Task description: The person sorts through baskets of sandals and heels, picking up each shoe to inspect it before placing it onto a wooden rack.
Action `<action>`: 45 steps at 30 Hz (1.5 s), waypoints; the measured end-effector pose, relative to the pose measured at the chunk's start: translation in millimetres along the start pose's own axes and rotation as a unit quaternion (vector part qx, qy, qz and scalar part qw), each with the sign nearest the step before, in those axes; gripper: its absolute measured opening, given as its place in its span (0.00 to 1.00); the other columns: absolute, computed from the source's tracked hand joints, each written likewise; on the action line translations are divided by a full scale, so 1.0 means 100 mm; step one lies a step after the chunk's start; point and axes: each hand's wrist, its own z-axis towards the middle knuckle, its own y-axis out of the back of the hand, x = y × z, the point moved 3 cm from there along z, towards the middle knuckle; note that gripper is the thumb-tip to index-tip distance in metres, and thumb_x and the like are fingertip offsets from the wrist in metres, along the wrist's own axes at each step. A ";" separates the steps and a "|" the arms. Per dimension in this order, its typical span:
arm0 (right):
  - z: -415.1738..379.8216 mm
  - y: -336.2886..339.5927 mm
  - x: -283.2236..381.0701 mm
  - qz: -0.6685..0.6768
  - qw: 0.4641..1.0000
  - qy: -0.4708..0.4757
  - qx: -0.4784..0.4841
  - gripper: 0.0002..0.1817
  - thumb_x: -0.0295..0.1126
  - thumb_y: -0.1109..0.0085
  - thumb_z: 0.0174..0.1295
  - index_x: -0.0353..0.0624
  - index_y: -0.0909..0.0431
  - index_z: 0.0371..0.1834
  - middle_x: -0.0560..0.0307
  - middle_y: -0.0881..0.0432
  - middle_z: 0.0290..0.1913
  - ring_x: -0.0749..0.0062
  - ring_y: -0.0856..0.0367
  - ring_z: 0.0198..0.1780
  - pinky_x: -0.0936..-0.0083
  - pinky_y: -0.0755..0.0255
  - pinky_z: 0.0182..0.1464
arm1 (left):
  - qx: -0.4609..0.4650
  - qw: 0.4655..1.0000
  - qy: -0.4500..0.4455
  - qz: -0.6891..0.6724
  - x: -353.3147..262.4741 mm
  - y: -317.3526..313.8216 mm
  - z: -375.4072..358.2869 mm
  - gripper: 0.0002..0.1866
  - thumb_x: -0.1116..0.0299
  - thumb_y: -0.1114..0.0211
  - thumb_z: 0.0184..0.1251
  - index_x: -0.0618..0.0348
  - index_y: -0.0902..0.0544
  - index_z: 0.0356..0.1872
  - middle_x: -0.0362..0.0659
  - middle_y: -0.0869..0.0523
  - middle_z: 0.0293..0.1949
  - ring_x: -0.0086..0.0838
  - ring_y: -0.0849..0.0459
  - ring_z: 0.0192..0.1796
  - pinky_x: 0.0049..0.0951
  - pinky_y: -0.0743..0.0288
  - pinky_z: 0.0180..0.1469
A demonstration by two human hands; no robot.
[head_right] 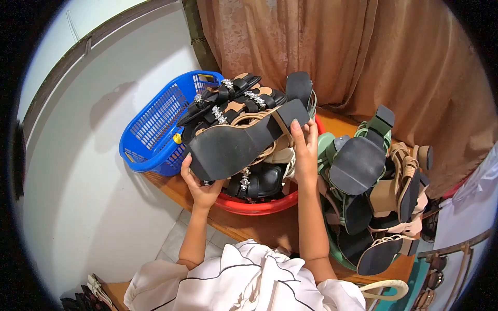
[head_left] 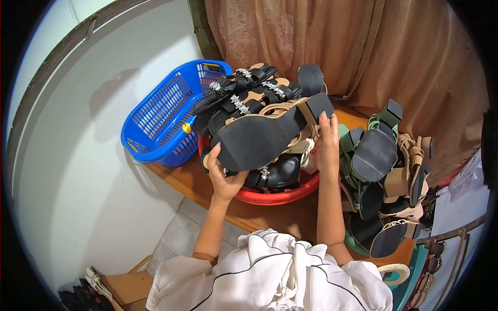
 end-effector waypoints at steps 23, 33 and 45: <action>-1.14 -0.23 0.43 0.145 0.983 0.097 0.050 0.46 0.52 0.37 0.48 0.42 0.49 0.65 0.57 0.41 0.64 0.66 0.46 0.66 0.67 0.53 0.67 | -0.102 0.984 0.061 -0.129 -0.04 -0.07 -0.79 0.41 0.61 0.36 0.45 0.54 0.49 0.60 0.57 0.40 0.60 0.43 0.32 0.58 0.43 0.35 0.60; -2.05 0.79 1.44 0.203 0.946 0.251 0.038 0.41 0.42 0.34 0.38 0.44 0.39 0.60 0.58 0.34 0.60 0.63 0.38 0.62 0.63 0.45 0.63 | 0.085 0.754 0.315 -0.571 -0.58 -1.38 -0.99 0.29 0.54 0.57 0.68 0.62 0.43 0.63 0.58 0.35 0.59 0.46 0.30 0.57 0.42 0.32 0.59; -3.59 2.07 2.66 0.134 0.840 0.454 -0.266 0.32 0.42 0.45 0.49 0.38 0.37 0.57 0.52 0.29 0.56 0.64 0.33 0.58 0.69 0.38 0.60 | 0.343 0.782 -0.075 -0.515 -2.52 -2.59 -1.58 0.35 0.68 0.24 0.38 0.43 0.38 0.48 0.58 0.29 0.50 0.58 0.26 0.50 0.56 0.32 0.52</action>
